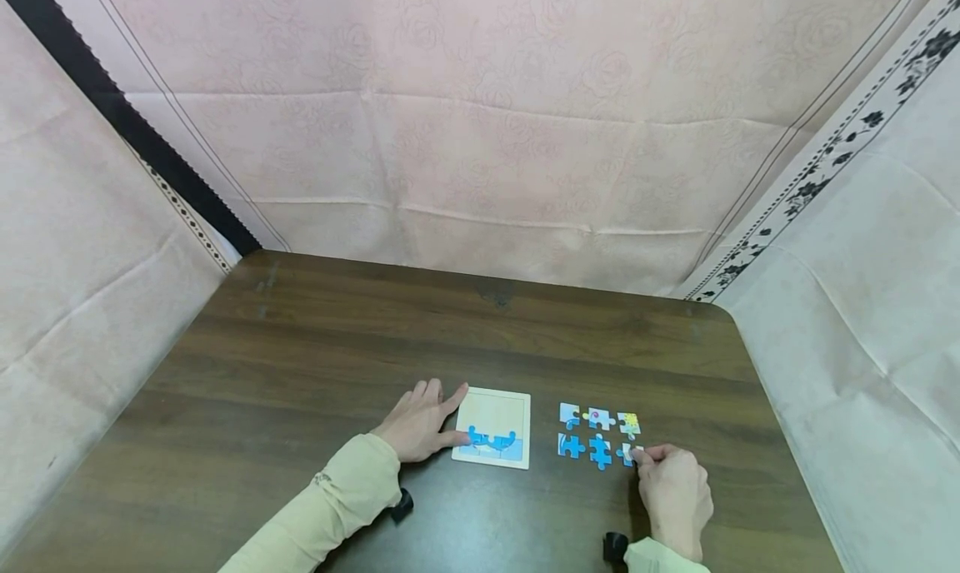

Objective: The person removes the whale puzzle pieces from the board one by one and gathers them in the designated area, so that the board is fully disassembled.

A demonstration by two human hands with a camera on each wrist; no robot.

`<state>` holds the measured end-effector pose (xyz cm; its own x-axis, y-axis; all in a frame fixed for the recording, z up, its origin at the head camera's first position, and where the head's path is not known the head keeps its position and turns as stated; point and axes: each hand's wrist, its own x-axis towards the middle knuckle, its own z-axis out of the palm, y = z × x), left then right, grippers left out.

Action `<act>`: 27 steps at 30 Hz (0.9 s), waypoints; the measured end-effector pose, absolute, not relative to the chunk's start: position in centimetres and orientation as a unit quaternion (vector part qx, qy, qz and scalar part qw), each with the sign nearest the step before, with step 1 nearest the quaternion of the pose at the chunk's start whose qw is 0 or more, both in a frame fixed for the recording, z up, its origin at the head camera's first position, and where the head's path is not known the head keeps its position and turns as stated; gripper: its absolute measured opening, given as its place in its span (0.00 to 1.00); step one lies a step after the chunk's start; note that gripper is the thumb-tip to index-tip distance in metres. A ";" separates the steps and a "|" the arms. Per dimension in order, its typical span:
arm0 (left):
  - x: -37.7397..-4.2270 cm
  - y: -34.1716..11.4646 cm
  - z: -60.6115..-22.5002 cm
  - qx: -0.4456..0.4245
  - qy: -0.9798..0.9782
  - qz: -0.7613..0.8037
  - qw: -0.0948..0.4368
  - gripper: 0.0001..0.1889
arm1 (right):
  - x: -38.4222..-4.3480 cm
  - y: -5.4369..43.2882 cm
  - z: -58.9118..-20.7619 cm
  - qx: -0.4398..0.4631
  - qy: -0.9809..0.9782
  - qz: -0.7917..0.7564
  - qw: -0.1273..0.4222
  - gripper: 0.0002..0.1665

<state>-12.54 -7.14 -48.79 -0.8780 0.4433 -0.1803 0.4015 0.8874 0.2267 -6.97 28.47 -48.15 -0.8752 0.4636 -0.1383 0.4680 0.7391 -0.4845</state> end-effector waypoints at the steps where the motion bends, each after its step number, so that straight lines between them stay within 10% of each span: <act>1: -12.5 -7.1 -48.8 0.219 0.965 0.091 0.114 0.42 | -7.0 28.5 -48.2 0.250 0.933 -0.260 0.006 0.14; 27: -12.5 -7.2 -48.9 0.222 0.964 0.089 0.113 0.42 | -7.6 23.8 -46.2 0.196 0.932 -0.297 -0.065 0.15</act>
<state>-12.54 -7.18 -48.93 -0.8759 0.4486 -0.1775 0.4084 0.8853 0.2226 -7.63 23.83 -46.19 -0.9147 0.4042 0.0043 0.3274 0.7469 -0.5788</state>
